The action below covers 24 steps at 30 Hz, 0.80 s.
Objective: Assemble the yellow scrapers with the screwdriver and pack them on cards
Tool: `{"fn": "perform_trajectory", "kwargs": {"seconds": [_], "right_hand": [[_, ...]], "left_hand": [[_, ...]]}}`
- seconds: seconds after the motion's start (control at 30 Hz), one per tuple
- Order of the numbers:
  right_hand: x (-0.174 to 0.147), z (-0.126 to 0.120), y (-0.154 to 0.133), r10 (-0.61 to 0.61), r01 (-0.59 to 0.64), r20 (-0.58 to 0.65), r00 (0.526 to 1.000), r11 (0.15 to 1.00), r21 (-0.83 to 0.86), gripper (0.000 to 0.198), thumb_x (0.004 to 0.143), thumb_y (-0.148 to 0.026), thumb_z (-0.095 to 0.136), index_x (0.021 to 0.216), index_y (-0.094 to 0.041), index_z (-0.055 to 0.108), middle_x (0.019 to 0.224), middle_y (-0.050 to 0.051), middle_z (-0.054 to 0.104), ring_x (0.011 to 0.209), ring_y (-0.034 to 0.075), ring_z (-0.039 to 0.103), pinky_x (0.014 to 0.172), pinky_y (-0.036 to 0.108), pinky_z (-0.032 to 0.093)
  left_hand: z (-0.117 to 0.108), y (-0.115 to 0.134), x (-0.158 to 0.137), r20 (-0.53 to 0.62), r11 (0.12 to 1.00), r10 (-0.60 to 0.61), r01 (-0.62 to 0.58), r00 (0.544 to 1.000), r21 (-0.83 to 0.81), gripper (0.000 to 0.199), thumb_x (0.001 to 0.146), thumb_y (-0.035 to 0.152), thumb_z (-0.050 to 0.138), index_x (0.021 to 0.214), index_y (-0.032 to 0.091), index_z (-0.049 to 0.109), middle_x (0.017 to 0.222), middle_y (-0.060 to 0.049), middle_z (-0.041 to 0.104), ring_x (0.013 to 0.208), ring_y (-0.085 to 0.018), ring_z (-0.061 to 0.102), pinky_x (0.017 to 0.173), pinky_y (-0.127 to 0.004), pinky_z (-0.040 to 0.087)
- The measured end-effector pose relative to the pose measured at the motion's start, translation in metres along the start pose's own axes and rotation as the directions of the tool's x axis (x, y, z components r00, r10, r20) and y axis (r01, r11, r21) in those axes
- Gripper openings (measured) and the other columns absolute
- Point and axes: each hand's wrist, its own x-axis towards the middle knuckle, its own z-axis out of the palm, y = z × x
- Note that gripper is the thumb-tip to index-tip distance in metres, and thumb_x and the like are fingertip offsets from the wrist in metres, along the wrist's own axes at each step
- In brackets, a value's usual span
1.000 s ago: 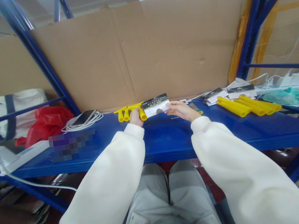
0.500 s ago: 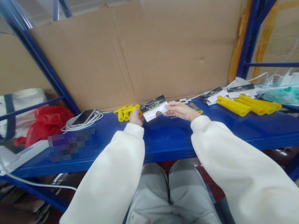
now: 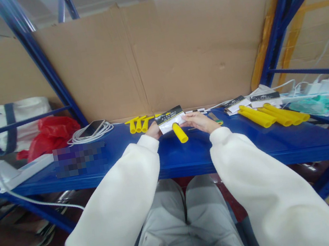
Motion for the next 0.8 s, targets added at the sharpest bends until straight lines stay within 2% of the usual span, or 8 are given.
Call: {"fn": "perform_trajectory", "kwargs": {"seconds": [0.07, 0.13, 0.27, 0.43, 0.67, 0.8], "right_hand": [[0.001, 0.000, 0.001, -0.007, 0.007, -0.016, 1.000, 1.000, 0.007, 0.004, 0.083, -0.013, 0.071, 0.083, -0.015, 0.075, 0.088, 0.008, 0.078, 0.084, 0.017, 0.075, 0.092, 0.030, 0.058], [0.002, -0.001, 0.002, 0.000, 0.000, -0.033, 0.999, 1.000, 0.011, 0.008, 0.084, -0.010, 0.070, 0.082, -0.014, 0.076, 0.086, 0.007, 0.078, 0.079, 0.016, 0.075, 0.089, 0.029, 0.059], [0.003, 0.001, 0.002, 0.000, 0.002, -0.089, 0.996, 1.000, 0.023, 0.015, 0.087, -0.007, 0.064, 0.078, -0.015, 0.074, 0.083, 0.007, 0.078, 0.069, 0.014, 0.073, 0.087, 0.028, 0.059], [0.002, 0.005, -0.001, 0.001, 0.003, -0.162, 0.987, 1.000, 0.024, 0.022, 0.090, -0.005, 0.059, 0.075, -0.015, 0.071, 0.085, 0.007, 0.078, 0.072, 0.014, 0.074, 0.089, 0.028, 0.058], [0.005, 0.002, 0.001, -0.013, 0.015, -0.178, 0.984, 1.000, 0.010, 0.015, 0.090, -0.009, 0.061, 0.080, -0.015, 0.070, 0.091, 0.007, 0.078, 0.082, 0.016, 0.076, 0.095, 0.029, 0.055], [0.005, 0.002, 0.000, -0.037, 0.044, -0.193, 0.980, 0.999, 0.032, 0.015, 0.090, -0.008, 0.060, 0.082, -0.015, 0.069, 0.089, 0.007, 0.078, 0.084, 0.016, 0.076, 0.096, 0.030, 0.055]], "left_hand": [[0.002, -0.001, -0.002, 0.158, 0.994, -0.028, 0.044, 0.987, -0.102, 0.031, 0.068, 0.025, 0.082, 0.096, 0.013, 0.075, 0.087, -0.008, 0.077, 0.099, -0.028, 0.071, 0.094, -0.040, 0.054], [0.004, -0.002, -0.003, 0.228, 0.983, -0.040, 0.079, 0.973, -0.166, 0.032, 0.068, 0.024, 0.082, 0.098, 0.015, 0.075, 0.089, -0.007, 0.078, 0.103, -0.027, 0.070, 0.097, -0.039, 0.053], [0.005, -0.001, -0.004, 0.221, 0.977, -0.068, 0.109, 0.973, -0.182, 0.031, 0.070, 0.021, 0.081, 0.100, 0.017, 0.075, 0.089, -0.005, 0.078, 0.100, -0.026, 0.072, 0.096, -0.040, 0.053], [0.007, 0.005, -0.007, 0.196, 0.962, -0.100, 0.145, 0.976, -0.232, 0.038, 0.066, 0.013, 0.081, 0.103, 0.014, 0.074, 0.091, -0.009, 0.078, 0.097, -0.027, 0.072, 0.096, -0.042, 0.054], [0.016, 0.016, -0.014, 0.150, 0.938, -0.100, 0.144, 0.984, -0.316, 0.031, 0.081, 0.021, 0.067, 0.111, 0.018, 0.072, 0.092, -0.007, 0.077, 0.097, -0.026, 0.071, 0.093, -0.043, 0.055], [0.014, 0.023, -0.017, 0.150, 0.957, -0.188, 0.215, 0.971, -0.195, 0.030, 0.092, 0.029, 0.046, 0.108, 0.021, 0.071, 0.099, -0.006, 0.077, 0.107, -0.026, 0.068, 0.101, -0.049, 0.046]]}}
